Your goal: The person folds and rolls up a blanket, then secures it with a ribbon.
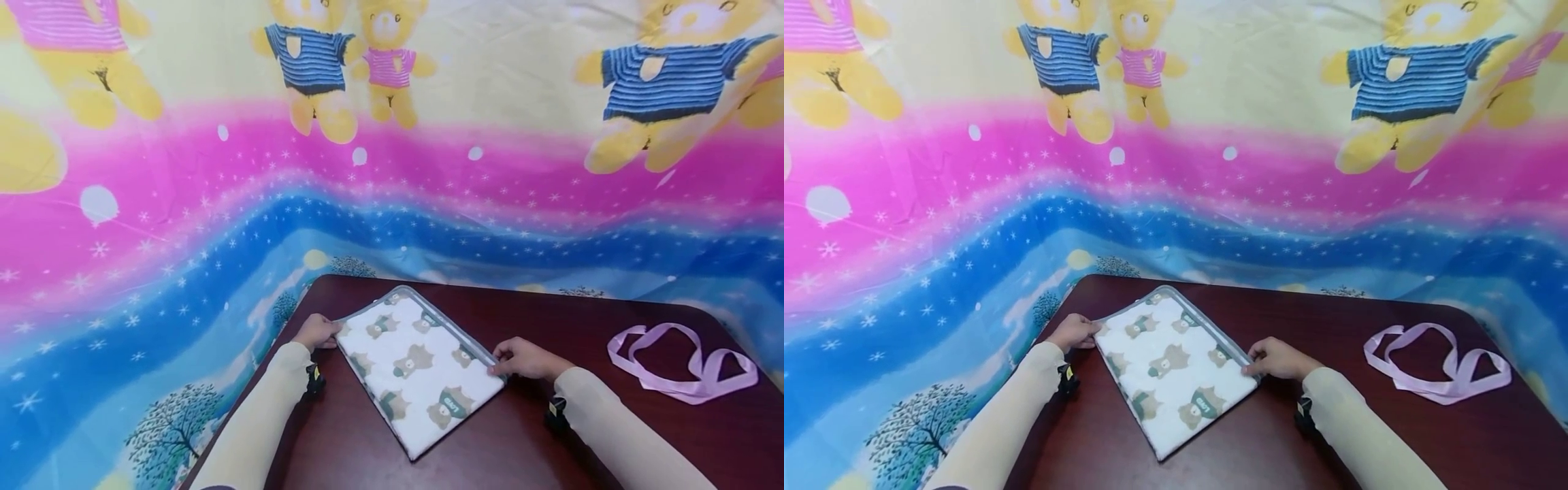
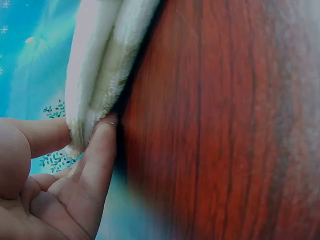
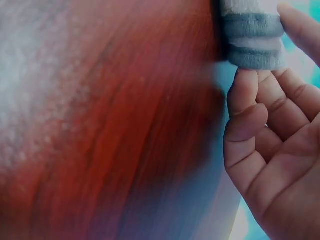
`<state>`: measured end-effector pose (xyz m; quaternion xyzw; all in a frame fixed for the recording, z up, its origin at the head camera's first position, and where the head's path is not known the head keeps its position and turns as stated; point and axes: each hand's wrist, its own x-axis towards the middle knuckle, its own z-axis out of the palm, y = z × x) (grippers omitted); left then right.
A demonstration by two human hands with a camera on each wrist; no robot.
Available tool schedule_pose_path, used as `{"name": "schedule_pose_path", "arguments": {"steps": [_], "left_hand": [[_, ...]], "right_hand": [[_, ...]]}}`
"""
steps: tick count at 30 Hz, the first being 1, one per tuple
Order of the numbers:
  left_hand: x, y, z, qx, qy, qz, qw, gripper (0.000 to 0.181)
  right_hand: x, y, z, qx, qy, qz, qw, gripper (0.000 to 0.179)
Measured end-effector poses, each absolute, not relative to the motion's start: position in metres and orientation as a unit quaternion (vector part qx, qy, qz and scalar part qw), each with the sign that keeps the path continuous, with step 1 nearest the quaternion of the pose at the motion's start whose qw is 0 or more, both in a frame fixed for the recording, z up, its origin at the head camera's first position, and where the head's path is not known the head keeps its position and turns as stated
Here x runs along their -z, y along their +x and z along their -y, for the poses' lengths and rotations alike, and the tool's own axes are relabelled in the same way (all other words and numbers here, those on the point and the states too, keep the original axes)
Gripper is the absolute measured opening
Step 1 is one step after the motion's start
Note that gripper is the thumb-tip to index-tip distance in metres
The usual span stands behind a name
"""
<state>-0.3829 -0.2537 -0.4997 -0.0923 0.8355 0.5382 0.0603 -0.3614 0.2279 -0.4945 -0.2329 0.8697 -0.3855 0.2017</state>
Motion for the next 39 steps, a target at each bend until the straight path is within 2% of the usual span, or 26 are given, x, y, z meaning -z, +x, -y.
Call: {"name": "schedule_pose_path", "arguments": {"steps": [5, 8, 12, 16, 22, 26, 32, 36, 39], "left_hand": [[0.503, -0.385, 0.254, -0.532, -0.093, -0.84, 0.052, 0.015], [0.505, -0.387, 0.253, -0.535, -0.095, -0.838, 0.05, 0.018], [0.505, -0.386, 0.25, -0.536, -0.098, -0.837, 0.05, 0.02], [0.5, -0.384, 0.25, -0.56, -0.098, -0.819, 0.082, 0.024], [0.497, -0.386, 0.246, -0.598, -0.088, -0.786, 0.127, 0.02], [0.501, -0.39, 0.24, -0.589, -0.08, -0.797, 0.107, 0.015], [0.509, -0.397, 0.23, -0.564, -0.078, -0.819, 0.065, 0.012], [0.511, -0.398, 0.227, -0.558, -0.089, -0.824, 0.051, 0.017], [0.509, -0.396, 0.227, -0.569, -0.089, -0.815, 0.069, 0.02]], "right_hand": [[0.496, -0.355, -0.224, 0.363, -0.232, -0.878, 0.207, 0.019], [0.496, -0.351, -0.223, 0.352, -0.22, -0.884, 0.216, 0.021], [0.495, -0.347, -0.223, 0.361, -0.173, -0.892, 0.21, 0.025], [0.491, -0.343, -0.224, 0.362, -0.139, -0.9, 0.198, 0.028], [0.486, -0.339, -0.231, 0.329, -0.177, -0.905, 0.204, 0.026], [0.486, -0.336, -0.231, 0.335, -0.204, -0.894, 0.218, 0.03], [0.483, -0.325, -0.227, 0.328, -0.226, -0.876, 0.271, 0.033], [0.482, -0.323, -0.227, 0.326, -0.209, -0.883, 0.266, 0.035], [0.484, -0.324, -0.228, 0.33, -0.202, -0.889, 0.246, 0.035]]}}
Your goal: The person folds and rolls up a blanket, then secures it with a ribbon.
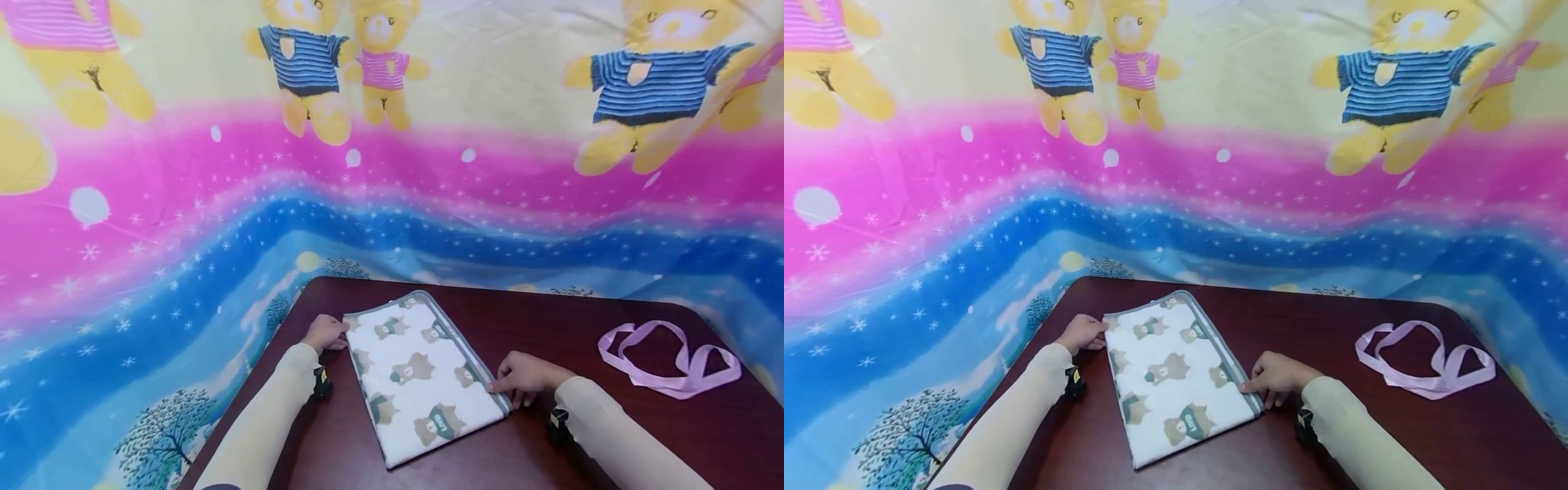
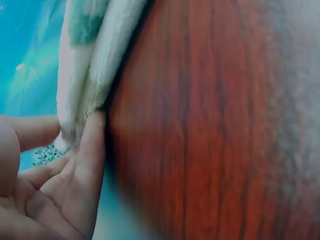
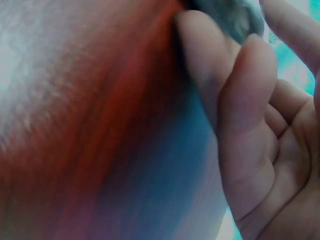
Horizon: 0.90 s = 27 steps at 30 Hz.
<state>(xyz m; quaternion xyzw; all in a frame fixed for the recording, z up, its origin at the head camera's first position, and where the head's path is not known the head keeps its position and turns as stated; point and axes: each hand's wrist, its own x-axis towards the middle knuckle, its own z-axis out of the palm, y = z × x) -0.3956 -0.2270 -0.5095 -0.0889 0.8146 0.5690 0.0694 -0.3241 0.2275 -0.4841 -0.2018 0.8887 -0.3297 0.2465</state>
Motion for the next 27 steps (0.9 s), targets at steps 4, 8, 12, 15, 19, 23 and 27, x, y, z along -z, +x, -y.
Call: {"name": "schedule_pose_path", "arguments": {"steps": [4, 8, 12, 15, 19, 23, 27], "left_hand": [[0.505, -0.396, 0.223, -0.584, -0.074, -0.801, 0.113, 0.019], [0.501, -0.399, 0.216, -0.579, -0.059, -0.805, 0.114, 0.017], [0.503, -0.404, 0.208, -0.571, -0.06, -0.813, 0.097, 0.015], [0.505, -0.407, 0.2, -0.567, -0.06, -0.817, 0.091, 0.012], [0.506, -0.409, 0.193, -0.552, -0.051, -0.829, 0.069, 0.014], [0.507, -0.41, 0.189, -0.543, -0.054, -0.836, 0.062, 0.018], [0.506, -0.411, 0.187, -0.554, -0.055, -0.826, 0.087, 0.022]], "right_hand": [[0.487, -0.325, -0.231, 0.331, -0.212, -0.891, 0.228, 0.029], [0.486, -0.322, -0.232, 0.332, -0.228, -0.887, 0.228, 0.028], [0.483, -0.317, -0.231, 0.331, -0.233, -0.879, 0.251, 0.031], [0.482, -0.31, -0.231, 0.337, -0.233, -0.871, 0.27, 0.034], [0.485, -0.302, -0.231, 0.351, -0.249, -0.851, 0.3, 0.038], [0.487, -0.297, -0.23, 0.35, -0.264, -0.84, 0.32, 0.038], [0.486, -0.3, -0.23, 0.362, -0.231, -0.856, 0.288, 0.037]]}}
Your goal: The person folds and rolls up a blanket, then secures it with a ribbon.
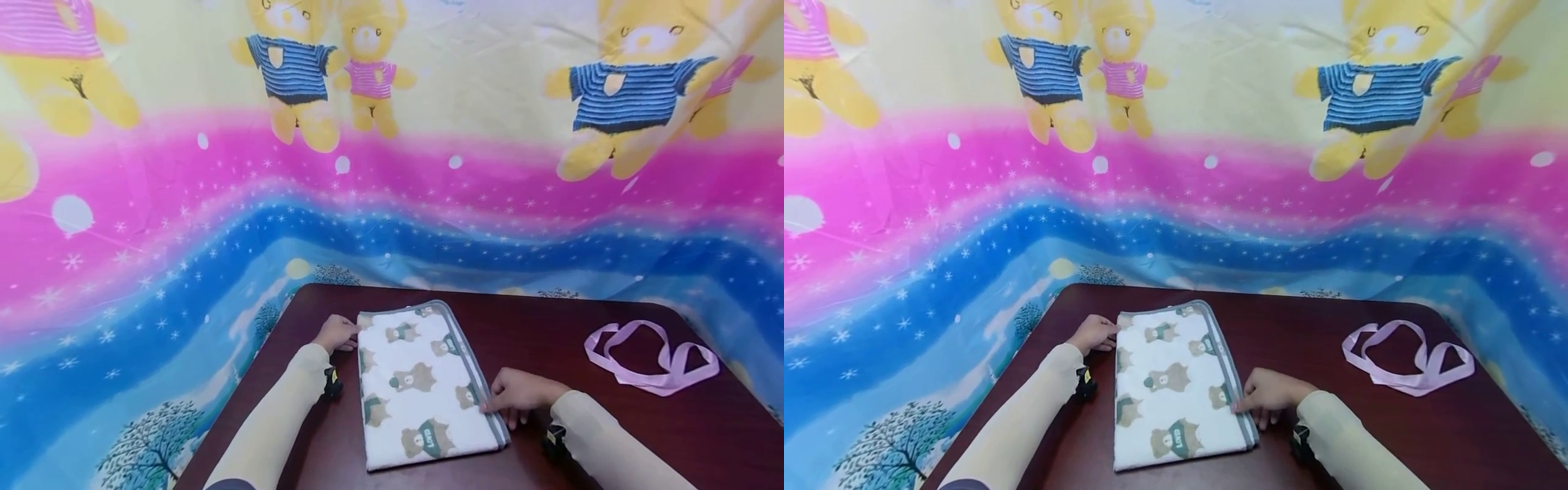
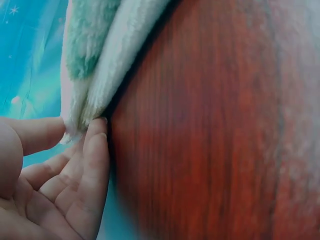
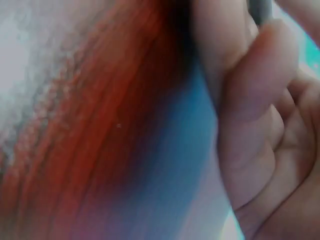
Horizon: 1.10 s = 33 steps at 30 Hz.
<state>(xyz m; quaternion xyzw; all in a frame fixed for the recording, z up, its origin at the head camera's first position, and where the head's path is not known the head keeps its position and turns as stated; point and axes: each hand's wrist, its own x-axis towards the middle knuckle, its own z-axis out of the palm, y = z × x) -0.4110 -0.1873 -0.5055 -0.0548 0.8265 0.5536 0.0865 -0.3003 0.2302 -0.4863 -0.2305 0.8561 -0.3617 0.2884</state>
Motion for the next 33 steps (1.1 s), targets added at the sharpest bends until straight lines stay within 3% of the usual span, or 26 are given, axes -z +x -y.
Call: {"name": "schedule_pose_path", "arguments": {"steps": [8, 33], "left_hand": [[0.503, -0.418, 0.18, -0.548, -0.046, -0.829, 0.096, 0.016], [0.505, -0.447, 0.117, -0.517, -0.017, -0.851, 0.091, 0.01]], "right_hand": [[0.495, -0.304, -0.224, 0.402, -0.169, -0.874, 0.216, 0.032], [0.494, -0.276, -0.259, 0.426, -0.147, -0.856, 0.253, 0.033]]}}
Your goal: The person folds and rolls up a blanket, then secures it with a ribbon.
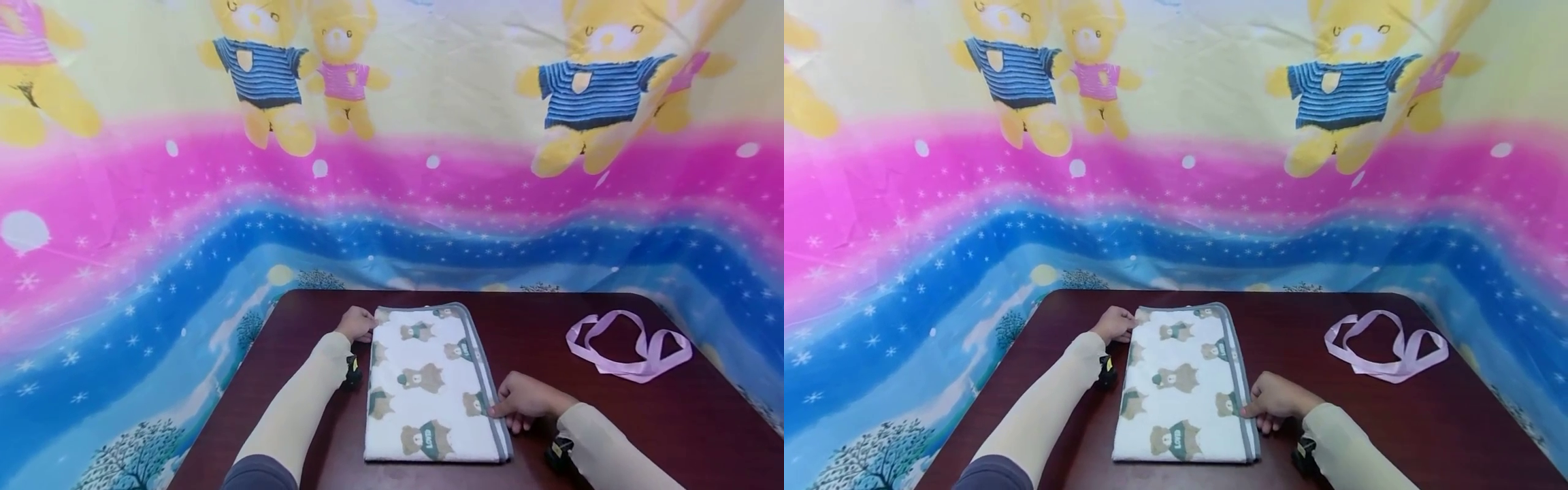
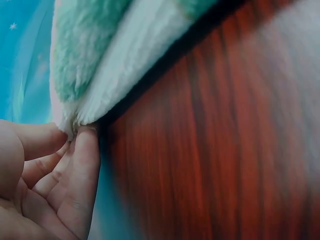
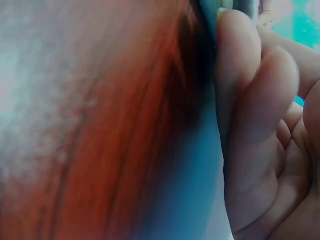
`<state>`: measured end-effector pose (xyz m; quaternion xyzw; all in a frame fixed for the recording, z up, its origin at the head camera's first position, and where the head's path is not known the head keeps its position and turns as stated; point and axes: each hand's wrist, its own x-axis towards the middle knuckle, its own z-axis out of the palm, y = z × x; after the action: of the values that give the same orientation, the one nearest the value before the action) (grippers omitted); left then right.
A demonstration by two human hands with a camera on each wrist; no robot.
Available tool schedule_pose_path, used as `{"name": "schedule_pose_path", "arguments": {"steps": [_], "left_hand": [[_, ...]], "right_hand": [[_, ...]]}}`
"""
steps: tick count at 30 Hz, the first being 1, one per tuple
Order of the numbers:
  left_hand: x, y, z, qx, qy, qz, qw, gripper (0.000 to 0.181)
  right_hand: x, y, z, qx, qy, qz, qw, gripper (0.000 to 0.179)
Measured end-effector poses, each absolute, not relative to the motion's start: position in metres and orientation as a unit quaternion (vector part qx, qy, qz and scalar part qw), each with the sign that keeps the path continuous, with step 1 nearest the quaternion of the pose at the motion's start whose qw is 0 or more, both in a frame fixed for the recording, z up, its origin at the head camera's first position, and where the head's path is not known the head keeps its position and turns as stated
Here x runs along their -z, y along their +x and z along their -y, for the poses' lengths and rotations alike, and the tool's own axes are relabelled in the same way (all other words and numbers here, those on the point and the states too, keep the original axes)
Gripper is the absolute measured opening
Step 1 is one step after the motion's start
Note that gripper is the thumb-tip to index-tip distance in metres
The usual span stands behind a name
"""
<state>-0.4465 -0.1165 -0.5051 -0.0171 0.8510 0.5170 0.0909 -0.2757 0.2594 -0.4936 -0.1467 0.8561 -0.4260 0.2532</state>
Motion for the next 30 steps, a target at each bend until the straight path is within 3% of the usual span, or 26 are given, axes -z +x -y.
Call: {"name": "schedule_pose_path", "arguments": {"steps": [16, 26, 30], "left_hand": [[0.509, -0.45, 0.096, -0.494, -0.015, -0.866, 0.08, 0.009], [0.495, -0.426, 0.109, -0.503, 0.014, -0.855, 0.122, 0.019], [0.493, -0.408, 0.116, -0.449, 0.05, -0.885, 0.113, 0.02]], "right_hand": [[0.495, -0.273, -0.279, 0.415, -0.165, -0.859, 0.251, 0.035], [0.49, -0.268, -0.278, 0.392, -0.16, -0.873, 0.242, 0.035], [0.488, -0.263, -0.275, 0.338, -0.153, -0.907, 0.202, 0.034]]}}
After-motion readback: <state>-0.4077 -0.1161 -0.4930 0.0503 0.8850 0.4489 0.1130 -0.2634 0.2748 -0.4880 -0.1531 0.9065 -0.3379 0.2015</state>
